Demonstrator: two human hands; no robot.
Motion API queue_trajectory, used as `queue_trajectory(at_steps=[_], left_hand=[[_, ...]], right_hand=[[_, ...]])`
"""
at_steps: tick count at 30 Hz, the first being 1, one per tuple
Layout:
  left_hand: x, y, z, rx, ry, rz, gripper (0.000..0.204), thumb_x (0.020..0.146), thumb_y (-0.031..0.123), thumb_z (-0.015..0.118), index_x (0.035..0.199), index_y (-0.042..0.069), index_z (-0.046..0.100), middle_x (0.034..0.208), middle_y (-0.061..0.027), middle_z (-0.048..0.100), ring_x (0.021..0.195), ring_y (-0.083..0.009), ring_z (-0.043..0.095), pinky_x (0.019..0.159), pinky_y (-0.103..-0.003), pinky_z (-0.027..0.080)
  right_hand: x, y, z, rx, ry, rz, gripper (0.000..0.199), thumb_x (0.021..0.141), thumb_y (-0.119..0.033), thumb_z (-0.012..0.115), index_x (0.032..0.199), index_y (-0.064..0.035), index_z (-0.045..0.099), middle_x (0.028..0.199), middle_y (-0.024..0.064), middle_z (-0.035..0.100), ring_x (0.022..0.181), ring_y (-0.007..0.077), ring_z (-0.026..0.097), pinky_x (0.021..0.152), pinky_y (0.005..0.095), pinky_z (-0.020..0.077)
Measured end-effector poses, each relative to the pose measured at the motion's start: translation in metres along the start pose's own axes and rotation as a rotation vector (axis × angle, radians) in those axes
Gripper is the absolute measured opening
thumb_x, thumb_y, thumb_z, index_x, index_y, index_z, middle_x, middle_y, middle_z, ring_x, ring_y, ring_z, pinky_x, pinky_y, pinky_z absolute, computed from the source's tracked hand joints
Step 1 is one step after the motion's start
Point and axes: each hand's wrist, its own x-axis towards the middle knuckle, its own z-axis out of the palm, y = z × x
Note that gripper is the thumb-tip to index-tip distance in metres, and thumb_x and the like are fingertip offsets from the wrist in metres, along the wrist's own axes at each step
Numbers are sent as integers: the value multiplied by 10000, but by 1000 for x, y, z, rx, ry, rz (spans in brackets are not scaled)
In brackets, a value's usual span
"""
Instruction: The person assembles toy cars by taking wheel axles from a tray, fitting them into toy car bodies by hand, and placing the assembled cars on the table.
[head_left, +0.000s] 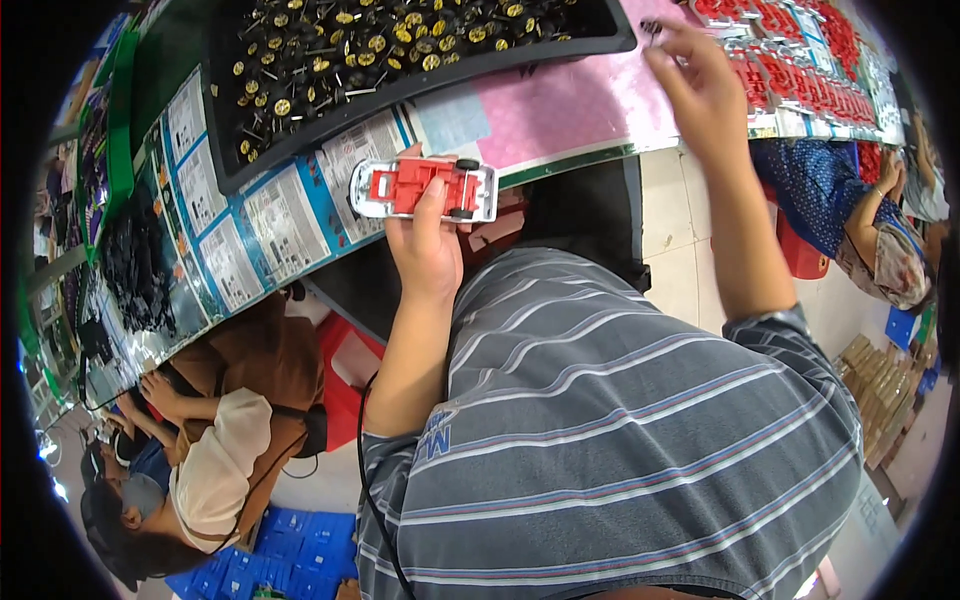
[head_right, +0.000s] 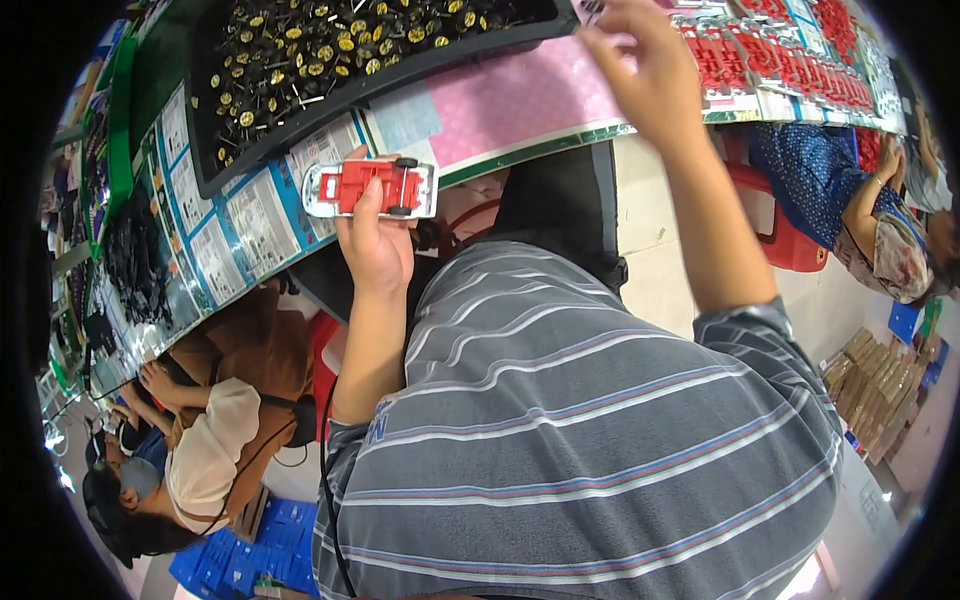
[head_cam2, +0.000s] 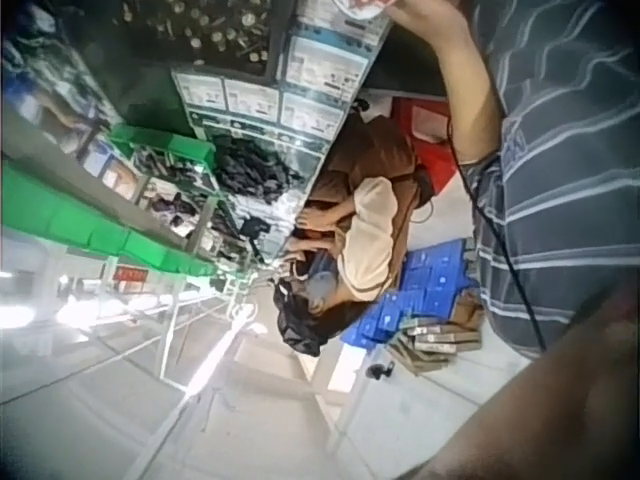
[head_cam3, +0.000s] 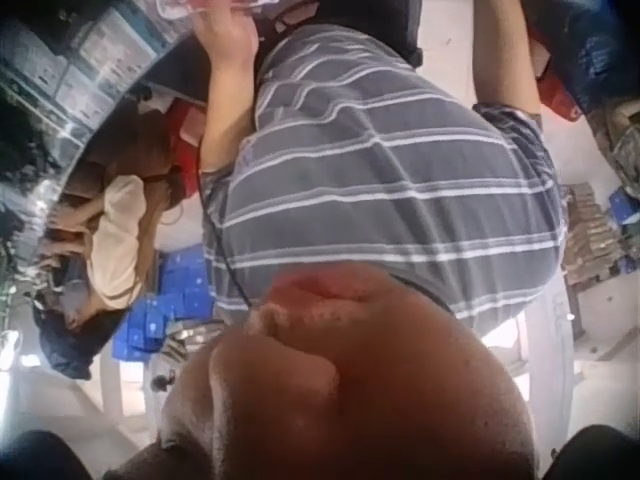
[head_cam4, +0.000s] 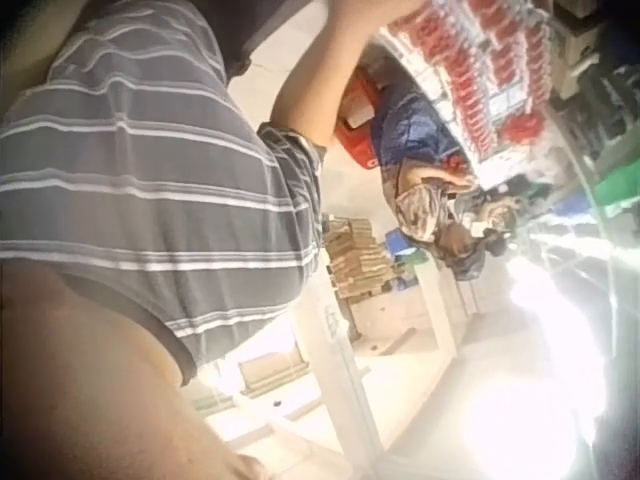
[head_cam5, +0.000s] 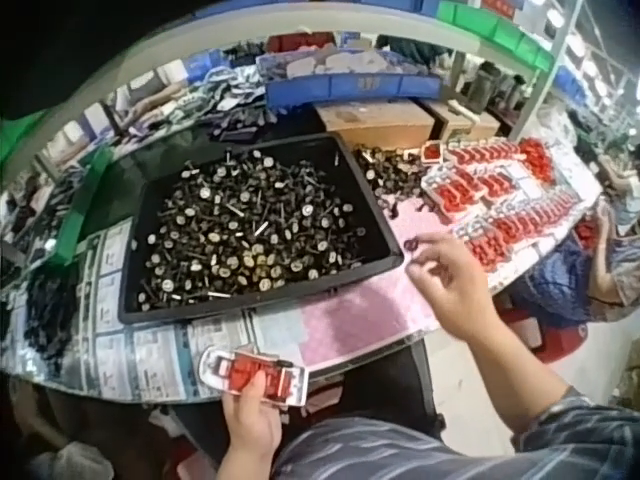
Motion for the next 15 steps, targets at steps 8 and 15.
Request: queue_trajectory(at_steps=[8,15], left_hand=[[-5,1,20,18,-66,52,503,1006,165,540,1450,-29,405,1280,-211,594,1121,-263,618,980,-410,522],[-18,1,15,42,-58,124,541,989,161,549,1468,-26,381,1297,-220,587,1151,-277,604,1016,-420,499]], right_hand=[[-80,-93,57,318,-274,-125,478,665,-92,897,1048,-27,619,1142,155,622,1053,328,642,888,379,543],[-82,-98,61,291,-325,-218,538,705,-136,926,1146,-42,633,1236,132,613,984,257,636,839,334,534]])
